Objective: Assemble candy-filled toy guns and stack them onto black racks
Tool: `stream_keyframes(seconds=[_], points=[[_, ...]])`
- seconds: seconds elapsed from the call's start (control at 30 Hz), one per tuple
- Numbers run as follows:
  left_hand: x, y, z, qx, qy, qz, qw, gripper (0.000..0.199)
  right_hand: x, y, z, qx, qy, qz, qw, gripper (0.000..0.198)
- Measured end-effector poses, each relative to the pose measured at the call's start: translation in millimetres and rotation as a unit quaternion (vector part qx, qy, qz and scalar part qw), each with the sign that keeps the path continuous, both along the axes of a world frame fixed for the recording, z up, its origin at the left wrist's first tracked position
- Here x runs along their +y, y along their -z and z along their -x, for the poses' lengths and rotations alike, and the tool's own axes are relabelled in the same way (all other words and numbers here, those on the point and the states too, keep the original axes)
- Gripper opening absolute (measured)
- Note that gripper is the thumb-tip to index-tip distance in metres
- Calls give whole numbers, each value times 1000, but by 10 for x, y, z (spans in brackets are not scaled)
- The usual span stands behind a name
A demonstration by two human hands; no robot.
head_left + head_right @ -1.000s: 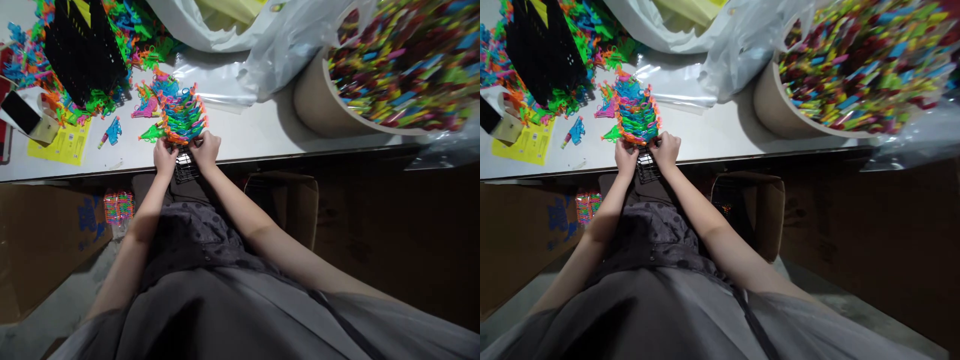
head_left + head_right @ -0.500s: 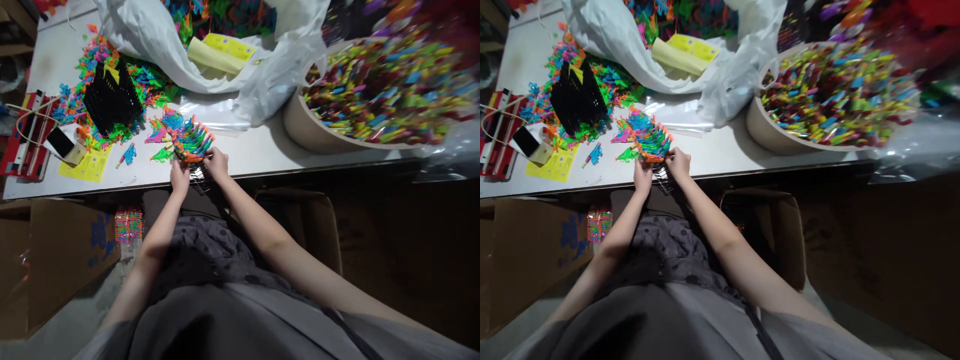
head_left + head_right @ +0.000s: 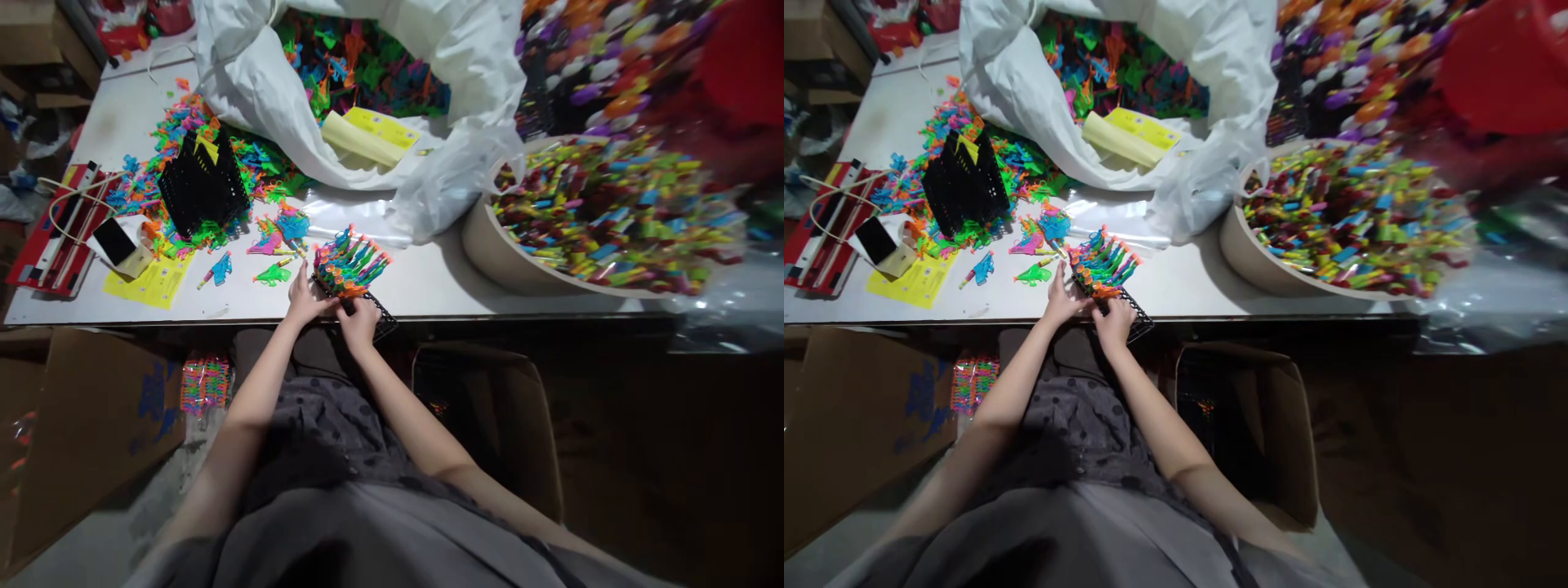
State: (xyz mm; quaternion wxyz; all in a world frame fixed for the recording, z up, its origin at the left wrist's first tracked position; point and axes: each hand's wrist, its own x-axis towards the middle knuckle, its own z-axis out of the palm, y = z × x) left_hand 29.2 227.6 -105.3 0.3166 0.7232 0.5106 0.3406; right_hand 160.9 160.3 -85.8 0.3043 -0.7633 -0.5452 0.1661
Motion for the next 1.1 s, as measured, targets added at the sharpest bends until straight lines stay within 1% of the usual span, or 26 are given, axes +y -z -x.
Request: stream_keyframes(seconds=[0.07,0.13,0.27,0.37,0.63,0.77,0.83,0.9,0.97,1.0,1.03,1.1], points=[[29,8,-23,-3,-18,6,1000,122,8,10,-2,-3,3,-2,1000,14],[15,14,-56,-1,-23,7,1000,122,1,21,-8,-8,5,-5,1000,12],[-22,34,-74,19,0,14,1000,116,-4,49,-21,-20,-3,-12,1000,13],[-19,64,-66,25,15,19,999,116,8,70,-33,-29,-7,-7,1000,14],[-14,131,-123,31,19,8,999,115,21,122,-37,-47,3,13,999,11],[29,140,-121,25,16,3,1000,120,30,126,-33,-42,-4,2,999,10],[61,132,-108,16,18,-8,1000,123,19,99,-39,-30,-26,-2,999,11],[93,124,-90,2,23,-31,999,122,-14,60,-63,-7,-84,-7,996,15],[120,121,-68,-11,26,-60,998,121,-60,24,-127,22,-154,-21,988,22],[129,122,-58,-14,26,-70,997,121,-79,8,-179,32,-178,-28,983,25],[134,122,-49,-15,25,-76,997,121,-90,-5,-246,36,-186,-34,981,26],[136,119,-38,-13,25,-76,997,123,-68,-26,-414,24,-158,-36,987,23]])
